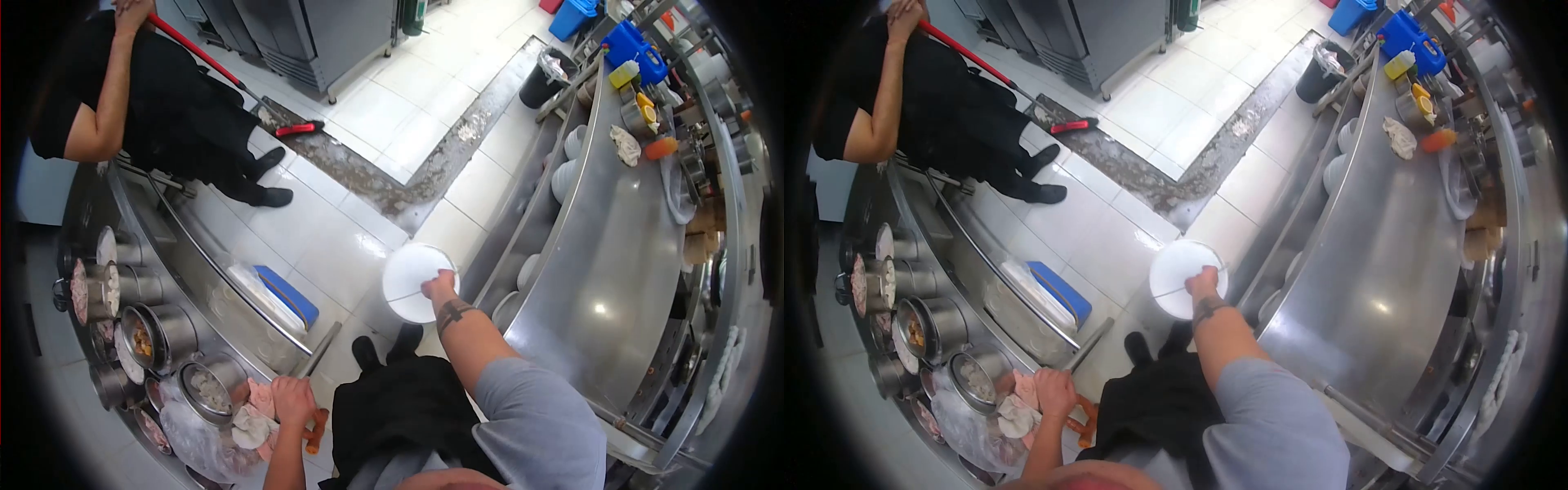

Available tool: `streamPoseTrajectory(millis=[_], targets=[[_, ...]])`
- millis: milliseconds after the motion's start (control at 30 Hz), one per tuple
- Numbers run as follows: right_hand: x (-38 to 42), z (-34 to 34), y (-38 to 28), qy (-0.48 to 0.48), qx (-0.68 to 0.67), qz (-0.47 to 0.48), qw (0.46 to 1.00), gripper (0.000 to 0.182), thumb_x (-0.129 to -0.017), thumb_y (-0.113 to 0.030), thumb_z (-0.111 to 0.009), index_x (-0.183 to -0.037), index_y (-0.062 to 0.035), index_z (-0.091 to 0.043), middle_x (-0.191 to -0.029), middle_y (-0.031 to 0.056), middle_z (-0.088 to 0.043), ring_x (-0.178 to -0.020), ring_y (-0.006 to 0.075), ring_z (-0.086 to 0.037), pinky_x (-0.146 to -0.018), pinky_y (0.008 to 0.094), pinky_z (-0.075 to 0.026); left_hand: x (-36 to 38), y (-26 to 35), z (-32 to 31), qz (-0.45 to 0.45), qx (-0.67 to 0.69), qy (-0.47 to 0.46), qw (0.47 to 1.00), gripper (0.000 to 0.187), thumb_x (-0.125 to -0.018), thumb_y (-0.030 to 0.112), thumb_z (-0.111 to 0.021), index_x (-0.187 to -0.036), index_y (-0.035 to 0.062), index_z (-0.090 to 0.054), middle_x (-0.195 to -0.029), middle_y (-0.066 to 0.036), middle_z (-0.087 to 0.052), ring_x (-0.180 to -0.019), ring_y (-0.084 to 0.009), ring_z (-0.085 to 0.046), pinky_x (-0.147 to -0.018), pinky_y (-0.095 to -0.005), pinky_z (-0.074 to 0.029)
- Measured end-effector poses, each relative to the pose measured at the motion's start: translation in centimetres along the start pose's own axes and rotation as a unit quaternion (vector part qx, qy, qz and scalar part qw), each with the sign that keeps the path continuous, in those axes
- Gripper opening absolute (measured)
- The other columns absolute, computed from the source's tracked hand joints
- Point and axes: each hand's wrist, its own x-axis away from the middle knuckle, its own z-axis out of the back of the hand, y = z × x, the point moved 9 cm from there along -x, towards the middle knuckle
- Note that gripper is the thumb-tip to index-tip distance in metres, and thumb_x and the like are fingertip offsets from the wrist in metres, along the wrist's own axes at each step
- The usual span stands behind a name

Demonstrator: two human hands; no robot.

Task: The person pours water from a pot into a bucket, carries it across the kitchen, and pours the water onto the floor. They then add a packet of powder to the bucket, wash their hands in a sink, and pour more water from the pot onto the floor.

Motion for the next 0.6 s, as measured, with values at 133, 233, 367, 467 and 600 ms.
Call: streamPoseTrajectory(millis=[133,233,367,467,600], targets=[[3.5,-0.7,-1.7,0.063,-0.046,-0.006,0.997,0.013,-0.083,-0.019,-0.054,-0.078,-0.0157,-0.042,-0.069,-0.0016,-0.035,-0.061,0.0142,-0.036,-0.05,0.0297,-0.03,0.3,0.0,0.0,-0.009,-0.023,-0.006,1.0,0.015,-0.072,0.01,-0.063,-0.085,0.0056,-0.069,-0.076,-0.009,-0.061,-0.085,-0.03,-0.057,-0.089,-0.0452,-0.039],[3.3,-0.9,-1.3,0.071,-0.039,-0.002,0.997,0.014,-0.081,-0.017,-0.053,-0.075,-0.0153,-0.041,-0.067,-0.001,-0.033,-0.056,0.0147,-0.034,-0.047,0.0292,-0.029,0.1,0.3,0.1,-0.015,-0.001,-0.001,1.0,0.015,-0.073,0.01,-0.063,-0.086,0.0062,-0.069,-0.076,-0.009,-0.061,-0.084,-0.0298,-0.057,-0.088,-0.0445,-0.039],[4.7,0.4,0.3,0.115,-0.007,0.009,0.993,0.01,-0.08,-0.015,-0.053,-0.075,-0.0122,-0.045,-0.067,0.0015,-0.037,-0.057,0.0171,-0.037,-0.053,0.0335,-0.035,-0.5,0.7,-0.1,-0.018,-0.03,-0.023,0.999,0.015,-0.073,0.01,-0.063,-0.086,0.0065,-0.07,-0.075,-0.008,-0.061,-0.084,-0.0288,-0.057,-0.087,-0.0442,-0.039],[6.6,0.5,0.6,0.165,0.035,0.038,0.985,0.01,-0.079,-0.013,-0.054,-0.074,-0.01,-0.045,-0.069,0.0037,-0.042,-0.058,0.0191,-0.04,-0.057,0.0376,-0.038,-0.2,0.1,-0.5,-0.003,-0.041,-0.034,0.999,0.014,-0.073,0.009,-0.064,-0.086,0.0068,-0.069,-0.075,-0.007,-0.061,-0.083,-0.0274,-0.057,-0.086,-0.0435,-0.04],[6.3,-0.7,-0.1,0.143,0.115,0.078,0.98,0.011,-0.077,-0.011,-0.055,-0.073,-0.0117,-0.045,-0.064,0.0027,-0.041,-0.056,0.0172,-0.04,-0.053,0.0362,-0.036,-0.2,-0.5,-0.4,-0.015,-0.019,-0.028,0.999,0.014,-0.073,0.009,-0.064,-0.086,0.0071,-0.069,-0.076,-0.007,-0.061,-0.083,-0.027,-0.057,-0.086,-0.043,-0.04]])
